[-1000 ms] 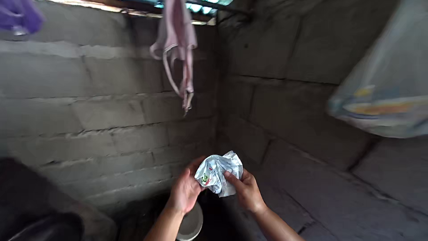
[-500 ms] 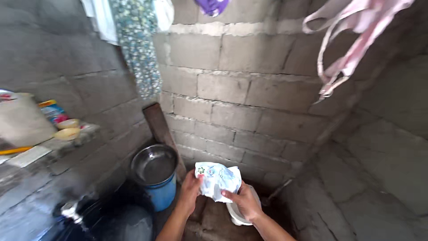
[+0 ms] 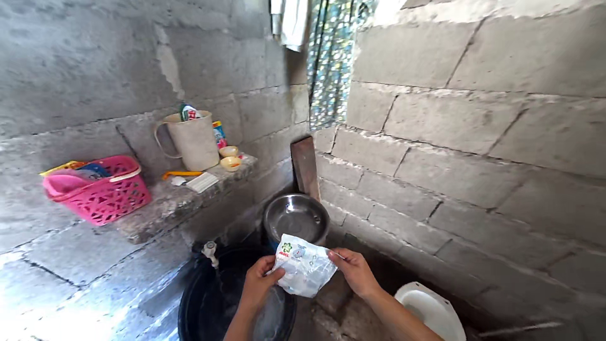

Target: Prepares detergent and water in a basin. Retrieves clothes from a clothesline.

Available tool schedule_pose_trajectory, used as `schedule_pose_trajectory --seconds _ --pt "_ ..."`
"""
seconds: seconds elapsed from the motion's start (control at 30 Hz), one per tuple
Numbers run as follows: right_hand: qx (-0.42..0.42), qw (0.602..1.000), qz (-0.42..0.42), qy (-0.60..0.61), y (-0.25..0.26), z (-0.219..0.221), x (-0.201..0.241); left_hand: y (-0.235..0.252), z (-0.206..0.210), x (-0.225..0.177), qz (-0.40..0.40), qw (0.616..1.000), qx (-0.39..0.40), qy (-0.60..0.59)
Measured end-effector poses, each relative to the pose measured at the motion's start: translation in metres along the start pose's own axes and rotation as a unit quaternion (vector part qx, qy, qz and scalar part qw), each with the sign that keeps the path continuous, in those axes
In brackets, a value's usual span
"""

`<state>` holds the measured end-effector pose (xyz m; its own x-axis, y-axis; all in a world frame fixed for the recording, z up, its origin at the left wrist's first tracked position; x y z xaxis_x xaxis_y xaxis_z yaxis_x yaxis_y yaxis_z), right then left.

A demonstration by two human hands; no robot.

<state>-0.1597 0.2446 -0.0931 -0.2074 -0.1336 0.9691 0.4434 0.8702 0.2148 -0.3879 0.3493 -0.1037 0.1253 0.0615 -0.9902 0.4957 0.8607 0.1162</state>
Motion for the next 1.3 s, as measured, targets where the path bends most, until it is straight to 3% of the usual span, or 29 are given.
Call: schedule_pose_trajectory --seconds 0.2,0.33,0.5,0.6,0.7,0.77,0.9,1.03,1.2,1.3 --pt "0.053 0.998 0.020 0.036 0.018 0.020 -0.009 0.010 -0.019 0.008 -0.006 0.989 -0.055 -0.137" --pt "0.021 0.980 0.129 0.151 0.032 0.030 -0.010 0.008 -0.005 0.015 -0.016 0.955 -0.066 -0.290" --pt "0.027 0.936 0.229 0.267 0.042 0.033 -0.027 0.012 -0.001 0.000 -0.011 0.965 -0.117 -0.233" --pt "0.094 0.911 0.272 0.295 0.039 0.031 -0.043 0.018 0.001 -0.014 -0.012 0.975 -0.138 -0.173" --pt "0.247 0.913 0.211 0.248 0.043 0.025 -0.055 0.020 0.004 -0.025 0.003 0.987 -0.111 -0.116" --pt "0.296 0.925 0.147 0.188 0.050 0.025 -0.043 0.021 0.007 -0.025 0.005 0.993 -0.078 -0.088" --pt "0.250 0.965 0.076 -0.007 0.064 0.025 0.000 0.019 0.006 -0.007 -0.008 0.993 -0.055 -0.105" --pt "0.320 0.931 -0.043 -0.169 0.071 0.028 0.012 0.024 0.004 -0.012 0.060 0.998 -0.011 0.017" --pt "0.379 0.897 -0.089 -0.211 0.074 0.039 0.009 0.035 0.026 -0.033 0.048 0.982 0.001 0.184" --pt "0.382 0.896 -0.095 -0.204 0.076 0.040 0.009 0.035 0.024 -0.036 0.031 0.979 -0.011 0.199"
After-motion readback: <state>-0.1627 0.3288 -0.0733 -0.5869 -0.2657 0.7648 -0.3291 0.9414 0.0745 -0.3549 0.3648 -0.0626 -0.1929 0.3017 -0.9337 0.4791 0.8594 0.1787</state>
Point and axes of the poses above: each hand's wrist, its own y-axis towards the middle knuckle, its own z-axis out of the palm, x = y × z, the point moved 4 cm from there along y, towards the middle knuckle, and after that the axes turned 3 degrees about z, right-handed, at the moved point
